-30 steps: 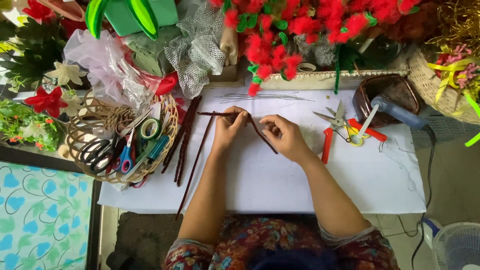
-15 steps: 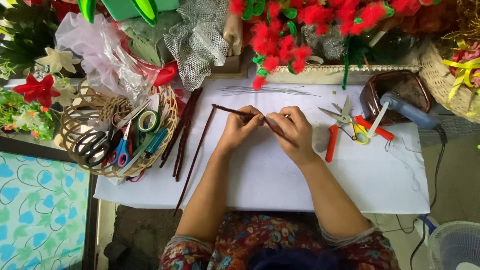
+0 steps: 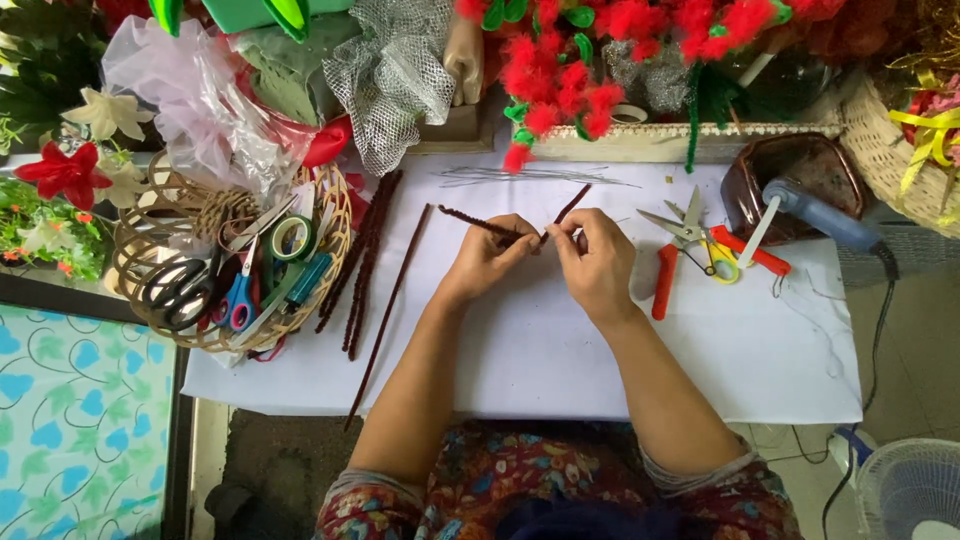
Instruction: Assembling a rectangular frame by bending and joining brown pipe cleaners at a design station.
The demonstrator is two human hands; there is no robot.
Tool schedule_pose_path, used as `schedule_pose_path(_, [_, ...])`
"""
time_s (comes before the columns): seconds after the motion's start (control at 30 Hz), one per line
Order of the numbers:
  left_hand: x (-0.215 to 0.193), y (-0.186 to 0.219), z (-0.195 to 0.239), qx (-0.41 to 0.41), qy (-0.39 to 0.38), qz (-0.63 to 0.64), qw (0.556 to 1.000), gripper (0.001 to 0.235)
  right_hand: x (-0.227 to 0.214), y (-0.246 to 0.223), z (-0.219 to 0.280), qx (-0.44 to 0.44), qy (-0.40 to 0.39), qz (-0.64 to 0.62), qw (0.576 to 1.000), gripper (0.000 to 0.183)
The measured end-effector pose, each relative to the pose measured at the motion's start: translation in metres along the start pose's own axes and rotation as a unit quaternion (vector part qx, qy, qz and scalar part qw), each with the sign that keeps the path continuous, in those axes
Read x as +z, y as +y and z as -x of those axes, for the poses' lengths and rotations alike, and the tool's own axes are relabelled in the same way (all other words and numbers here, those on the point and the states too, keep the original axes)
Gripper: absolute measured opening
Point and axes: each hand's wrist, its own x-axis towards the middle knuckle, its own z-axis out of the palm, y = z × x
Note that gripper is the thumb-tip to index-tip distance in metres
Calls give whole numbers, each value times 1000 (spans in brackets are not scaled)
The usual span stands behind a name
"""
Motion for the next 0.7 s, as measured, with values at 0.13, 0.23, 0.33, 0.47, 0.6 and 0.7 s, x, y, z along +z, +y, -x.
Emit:
schedule_pose_path(0.13, [-3,3,0,-20,11,8,1000,10,-6,-10,-11,-45,-19,-21,999,8])
schedule_pose_path(0.23, [-5,-1,-1,-23,31,27,999,12,-8,-13,-14,-82,-27,-19,996,7])
schedule_pose_path(0.33, [-7,4,-1,-31,41,61,997,13,-14,-20,-19,-110,-48,-11,993,8])
schedule_pose_path(0.47, [-5,4,-1,-19,41,58,997,14,-15,-18,-19,-160,-46,55,985,9])
schedule_pose_path(0.6, [-4,-4,1,-14,39,31,999,14,-16,-15,-16,-177,-54,102,977,6])
schedule_pose_path(0.7, [-3,5,0,-5,32,-3,999,14,-17,-13,-14,-174,-69,116,976,6])
